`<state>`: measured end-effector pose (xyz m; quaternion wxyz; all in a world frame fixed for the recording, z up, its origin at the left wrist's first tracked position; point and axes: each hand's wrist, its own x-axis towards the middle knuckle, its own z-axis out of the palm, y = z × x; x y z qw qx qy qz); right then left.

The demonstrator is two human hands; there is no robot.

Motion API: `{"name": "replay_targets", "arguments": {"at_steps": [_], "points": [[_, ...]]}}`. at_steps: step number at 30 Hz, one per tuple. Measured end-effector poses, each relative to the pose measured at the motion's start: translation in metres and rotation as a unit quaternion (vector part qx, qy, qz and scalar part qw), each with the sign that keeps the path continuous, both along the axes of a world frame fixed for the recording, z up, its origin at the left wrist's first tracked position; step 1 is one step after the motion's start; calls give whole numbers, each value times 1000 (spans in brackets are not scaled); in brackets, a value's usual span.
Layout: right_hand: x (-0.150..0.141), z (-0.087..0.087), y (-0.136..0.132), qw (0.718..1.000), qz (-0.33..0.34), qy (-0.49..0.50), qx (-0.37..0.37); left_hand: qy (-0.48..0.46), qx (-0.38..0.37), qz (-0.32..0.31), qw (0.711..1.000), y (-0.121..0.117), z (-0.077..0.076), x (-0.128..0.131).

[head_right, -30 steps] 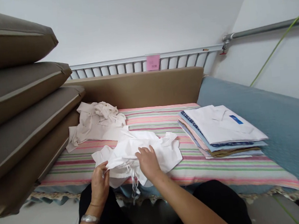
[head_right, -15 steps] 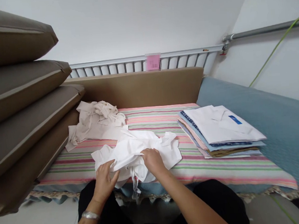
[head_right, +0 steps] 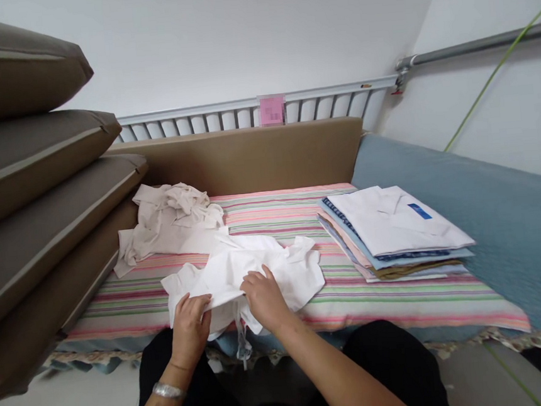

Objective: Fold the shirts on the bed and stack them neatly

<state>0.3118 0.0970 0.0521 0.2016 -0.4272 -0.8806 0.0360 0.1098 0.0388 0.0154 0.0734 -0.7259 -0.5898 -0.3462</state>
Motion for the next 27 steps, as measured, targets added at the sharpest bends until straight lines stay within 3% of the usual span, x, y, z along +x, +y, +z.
{"name": "replay_targets", "arguments": {"at_steps": [7,13,18,23,27], "points": [[6,2,1,997,-41,-60,-24,14,-30,34,999,5,-4,-3],[13,4,10,993,-85,-18,-78,-107,-119,2,987,15,4,-22],[13,7,37,982,-114,32,-145,-158,-198,-12,967,26,21,-32],[11,3,79,966,-165,57,-191,-72,-255,63,962,72,43,-19],[19,-8,105,950,-205,89,-220,-52,-292,90,951,125,39,-10]]}}
